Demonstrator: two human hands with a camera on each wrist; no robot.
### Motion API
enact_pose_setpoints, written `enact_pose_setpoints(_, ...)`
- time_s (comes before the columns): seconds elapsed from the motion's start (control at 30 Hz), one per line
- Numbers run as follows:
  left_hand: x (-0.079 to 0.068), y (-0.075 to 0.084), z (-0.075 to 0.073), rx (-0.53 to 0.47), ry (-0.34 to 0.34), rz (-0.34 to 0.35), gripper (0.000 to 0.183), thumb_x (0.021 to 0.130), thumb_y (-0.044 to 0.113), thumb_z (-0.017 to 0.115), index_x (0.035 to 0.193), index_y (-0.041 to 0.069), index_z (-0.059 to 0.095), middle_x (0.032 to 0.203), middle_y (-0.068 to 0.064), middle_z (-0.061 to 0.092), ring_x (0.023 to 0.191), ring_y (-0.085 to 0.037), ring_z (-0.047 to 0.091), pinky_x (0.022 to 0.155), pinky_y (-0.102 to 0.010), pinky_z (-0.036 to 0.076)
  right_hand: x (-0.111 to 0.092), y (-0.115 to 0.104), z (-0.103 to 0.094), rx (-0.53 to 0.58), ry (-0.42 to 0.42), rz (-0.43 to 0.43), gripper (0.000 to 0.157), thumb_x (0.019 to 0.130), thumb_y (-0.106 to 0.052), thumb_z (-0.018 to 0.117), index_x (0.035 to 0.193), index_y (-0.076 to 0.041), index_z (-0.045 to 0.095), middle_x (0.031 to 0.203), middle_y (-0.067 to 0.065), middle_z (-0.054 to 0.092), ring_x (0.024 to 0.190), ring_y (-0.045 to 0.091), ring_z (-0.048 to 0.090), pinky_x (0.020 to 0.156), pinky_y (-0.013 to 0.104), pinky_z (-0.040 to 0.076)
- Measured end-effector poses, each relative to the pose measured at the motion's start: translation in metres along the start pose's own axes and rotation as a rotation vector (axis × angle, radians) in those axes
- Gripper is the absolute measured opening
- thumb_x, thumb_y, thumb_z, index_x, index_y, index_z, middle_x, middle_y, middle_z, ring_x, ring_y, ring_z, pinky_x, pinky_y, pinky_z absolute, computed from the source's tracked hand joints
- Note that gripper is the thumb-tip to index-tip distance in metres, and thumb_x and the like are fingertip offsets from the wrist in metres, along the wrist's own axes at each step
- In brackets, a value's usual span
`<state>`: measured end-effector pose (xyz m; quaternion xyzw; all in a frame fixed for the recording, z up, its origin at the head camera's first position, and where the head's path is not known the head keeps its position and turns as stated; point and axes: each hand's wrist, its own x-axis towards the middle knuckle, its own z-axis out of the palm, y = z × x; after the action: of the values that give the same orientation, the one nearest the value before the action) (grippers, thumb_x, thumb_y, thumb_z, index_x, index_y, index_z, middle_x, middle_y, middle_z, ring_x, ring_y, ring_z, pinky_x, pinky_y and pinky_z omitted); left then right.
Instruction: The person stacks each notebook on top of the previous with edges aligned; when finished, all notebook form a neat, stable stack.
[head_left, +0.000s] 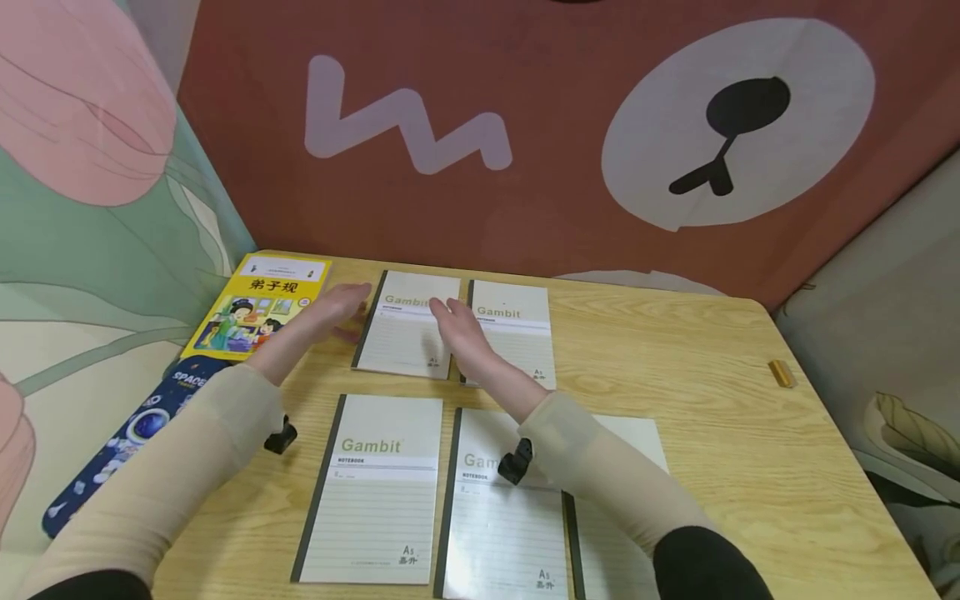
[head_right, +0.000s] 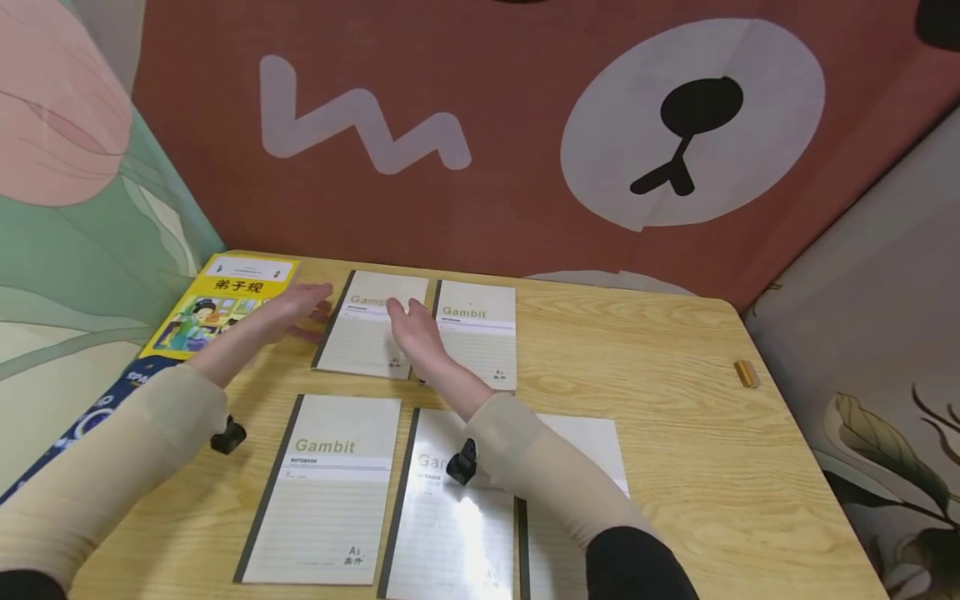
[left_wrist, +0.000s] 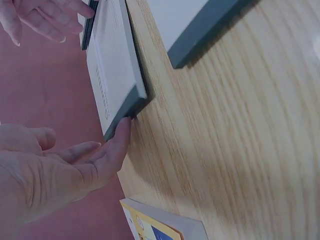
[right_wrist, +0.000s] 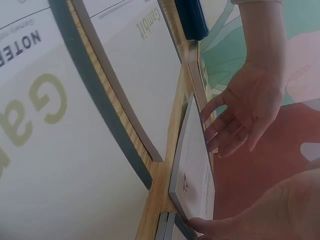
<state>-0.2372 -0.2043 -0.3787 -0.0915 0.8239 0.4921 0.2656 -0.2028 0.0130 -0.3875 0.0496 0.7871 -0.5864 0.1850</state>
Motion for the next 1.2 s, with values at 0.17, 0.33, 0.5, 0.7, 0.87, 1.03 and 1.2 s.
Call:
enact_pose_setpoints(0.17,-0.003,-0.003,-0.006,0.017,-0.006,-0.012,0.070,0.112,0.040,0.021,0.163,-0.005,0.002,0.167,-0.034,0.017,0.153,-0.048,0.027,0.118,-0.059,0.044,0.007,0.001,0.001,0.137,-0.017,0.035,0.068,0.109,-0.039,0.044,0.160,0.002,0.026,0.170,0.017,0.024,0.158,0.036,0.024,0.126,0.056,0.033)
enact_pose_setpoints(0.33,-0.005,-0.007,-0.011,0.027,0.006,-0.027,0.070,0.112,0.041,0.022,0.162,-0.005,0.006,0.166,-0.032,0.021,0.151,-0.048,0.031,0.118,-0.059,0.043,0.012,-0.001,0.001,0.314,-0.012,0.140,0.066,0.108,-0.033,0.049,0.161,-0.002,0.026,0.170,0.014,0.025,0.158,0.034,0.025,0.122,0.058,0.038)
enact_pose_setpoints(0.5,-0.008,-0.010,-0.015,0.042,0.005,-0.011,0.070,0.112,0.041,0.022,0.162,-0.006,0.007,0.165,-0.034,0.023,0.150,-0.049,0.033,0.118,-0.059,0.043,0.014,-0.005,-0.003,0.424,0.014,0.217,0.068,0.106,-0.031,0.054,0.162,-0.006,0.025,0.163,0.019,0.035,0.145,0.036,0.042,0.112,0.049,0.048)
enact_pose_setpoints(0.7,-0.009,-0.014,-0.019,0.020,0.007,-0.016,0.069,0.111,0.042,0.024,0.163,-0.002,0.010,0.163,-0.032,0.029,0.142,-0.045,0.042,0.112,-0.053,0.050,0.018,-0.005,-0.010,0.458,-0.012,0.249,0.061,0.107,-0.029,0.052,0.157,-0.001,0.032,0.154,0.024,0.041,0.128,0.030,0.050,0.109,0.042,0.050)
enact_pose_setpoints(0.87,-0.008,-0.014,-0.019,0.006,0.010,-0.023,0.066,0.111,0.040,0.026,0.162,-0.001,0.019,0.160,-0.031,0.034,0.123,-0.033,0.051,0.103,-0.043,0.056,0.021,-0.004,-0.014,0.481,-0.047,0.225,0.038,0.107,-0.020,0.049,0.137,0.003,0.053,0.113,0.009,0.058,0.097,0.018,0.057,0.090,0.031,0.052)
enact_pose_setpoints(1.03,-0.010,-0.010,-0.018,0.008,0.040,-0.015,0.064,0.111,0.040,0.030,0.156,-0.006,0.029,0.142,-0.026,0.047,0.108,-0.023,0.055,0.102,-0.039,0.056,0.022,-0.006,-0.021,0.486,-0.065,0.191,0.031,0.105,-0.012,0.051,0.128,0.005,0.061,0.097,0.007,0.060,0.089,0.018,0.059,0.083,0.031,0.052)
enact_pose_setpoints(1.2,-0.008,-0.002,-0.011,-0.029,0.057,0.024,0.056,0.111,0.038,0.035,0.143,-0.007,0.045,0.111,-0.009,0.052,0.083,-0.009,0.056,0.081,-0.025,0.058,0.023,-0.009,-0.039,0.499,-0.083,0.186,0.029,0.106,-0.015,0.052,0.126,0.004,0.061,0.102,0.009,0.060,0.095,0.020,0.057,0.088,0.032,0.051)
